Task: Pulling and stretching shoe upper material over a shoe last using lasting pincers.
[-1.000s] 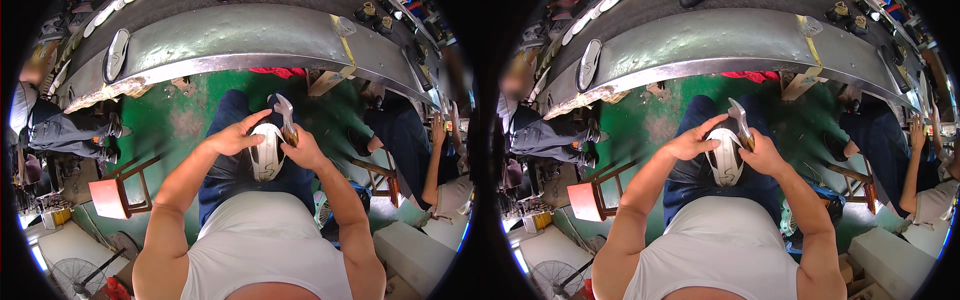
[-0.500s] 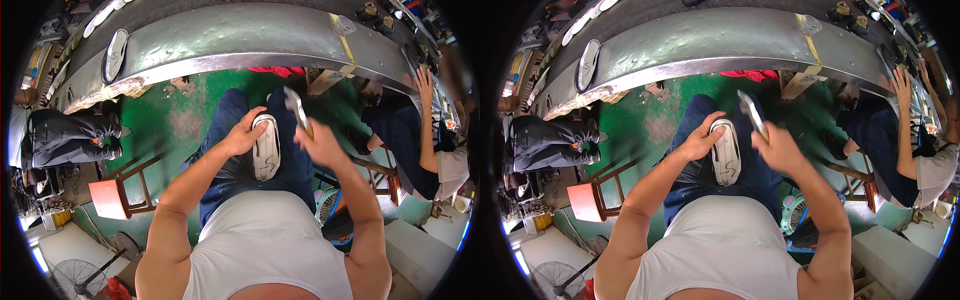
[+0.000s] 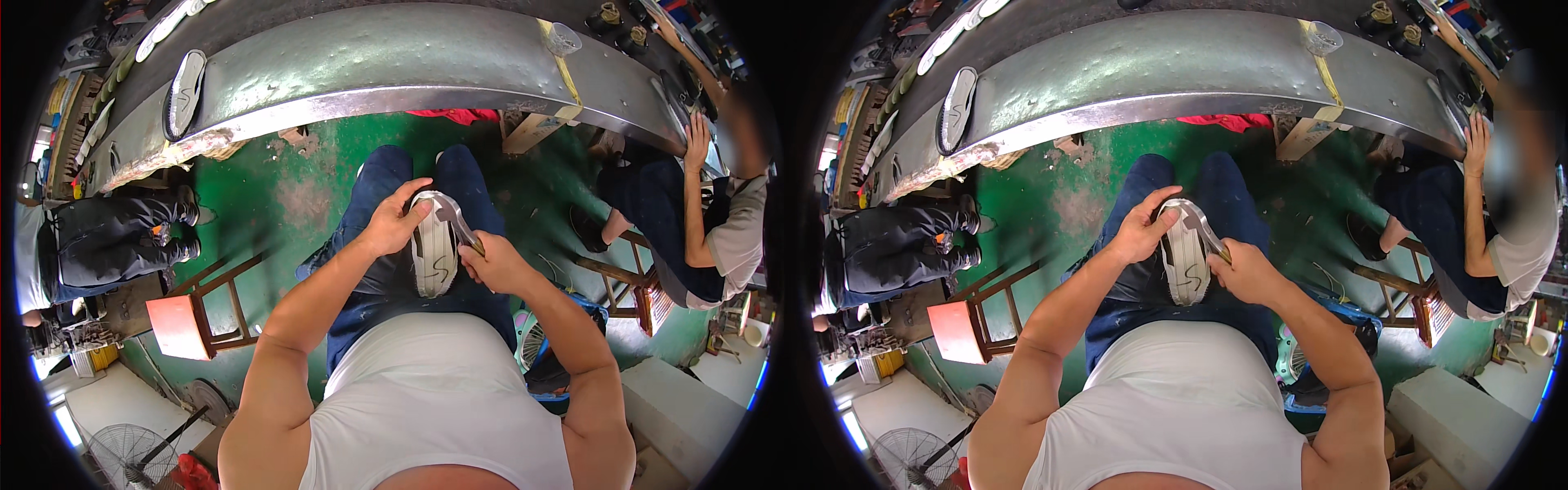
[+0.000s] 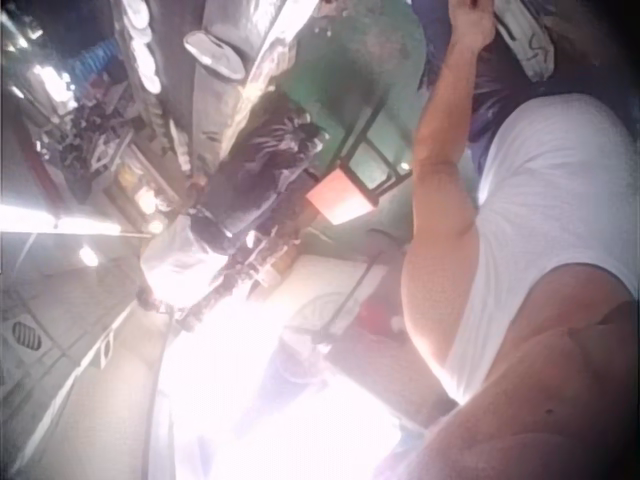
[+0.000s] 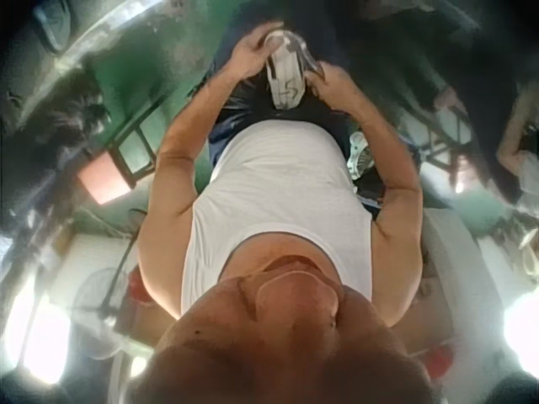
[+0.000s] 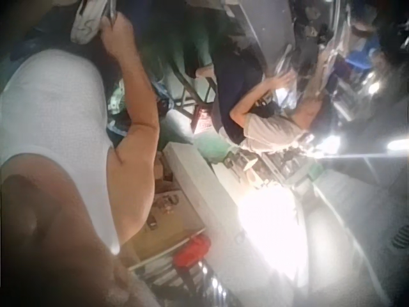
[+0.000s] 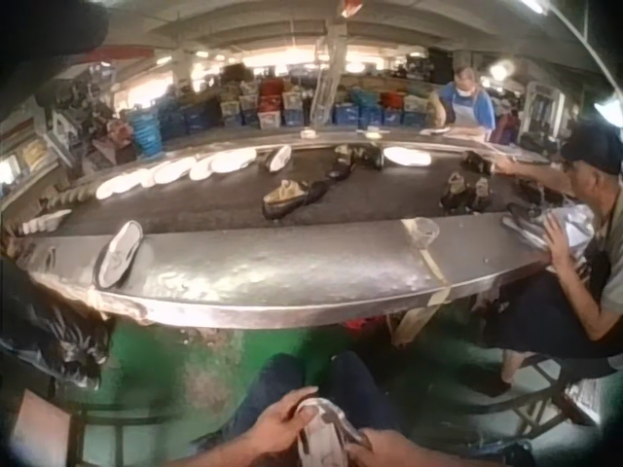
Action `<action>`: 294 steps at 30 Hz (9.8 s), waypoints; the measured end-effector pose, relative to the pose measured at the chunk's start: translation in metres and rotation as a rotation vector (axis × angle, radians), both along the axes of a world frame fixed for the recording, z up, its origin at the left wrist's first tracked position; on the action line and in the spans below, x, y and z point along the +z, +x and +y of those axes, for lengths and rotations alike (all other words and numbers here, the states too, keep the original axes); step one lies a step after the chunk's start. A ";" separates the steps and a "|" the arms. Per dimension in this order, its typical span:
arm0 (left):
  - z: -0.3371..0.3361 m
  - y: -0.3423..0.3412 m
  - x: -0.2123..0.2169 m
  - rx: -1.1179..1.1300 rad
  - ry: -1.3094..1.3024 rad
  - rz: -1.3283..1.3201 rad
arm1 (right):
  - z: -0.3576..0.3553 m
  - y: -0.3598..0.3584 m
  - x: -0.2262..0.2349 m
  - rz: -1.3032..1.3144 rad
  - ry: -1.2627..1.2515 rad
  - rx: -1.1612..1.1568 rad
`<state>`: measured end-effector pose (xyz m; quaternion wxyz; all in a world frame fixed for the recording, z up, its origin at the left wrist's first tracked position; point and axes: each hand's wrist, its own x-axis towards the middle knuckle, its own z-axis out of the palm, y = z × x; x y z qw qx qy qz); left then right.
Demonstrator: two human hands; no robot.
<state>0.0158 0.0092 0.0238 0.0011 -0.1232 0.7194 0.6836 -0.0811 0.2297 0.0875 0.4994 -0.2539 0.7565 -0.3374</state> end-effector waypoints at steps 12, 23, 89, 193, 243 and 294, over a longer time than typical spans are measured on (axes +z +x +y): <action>-0.001 -0.011 -0.003 0.117 0.367 -0.148 | 0.009 0.002 -0.004 0.528 0.051 0.200; 0.000 -0.031 -0.009 -0.100 0.129 -0.232 | -0.010 -0.034 -0.010 -0.085 0.159 -0.073; 0.075 0.052 -0.055 0.589 -0.239 -0.244 | 0.000 0.007 -0.015 0.916 -0.146 0.511; 0.046 0.030 -0.037 -0.038 -0.558 -0.094 | -0.037 -0.046 -0.038 0.365 -0.114 0.174; 0.054 0.088 0.022 -0.093 -0.239 -0.419 | 0.011 0.021 -0.001 0.376 -0.041 0.515; -0.060 0.023 0.133 0.242 0.389 -0.010 | 0.065 0.018 -0.066 -0.061 -0.022 -0.191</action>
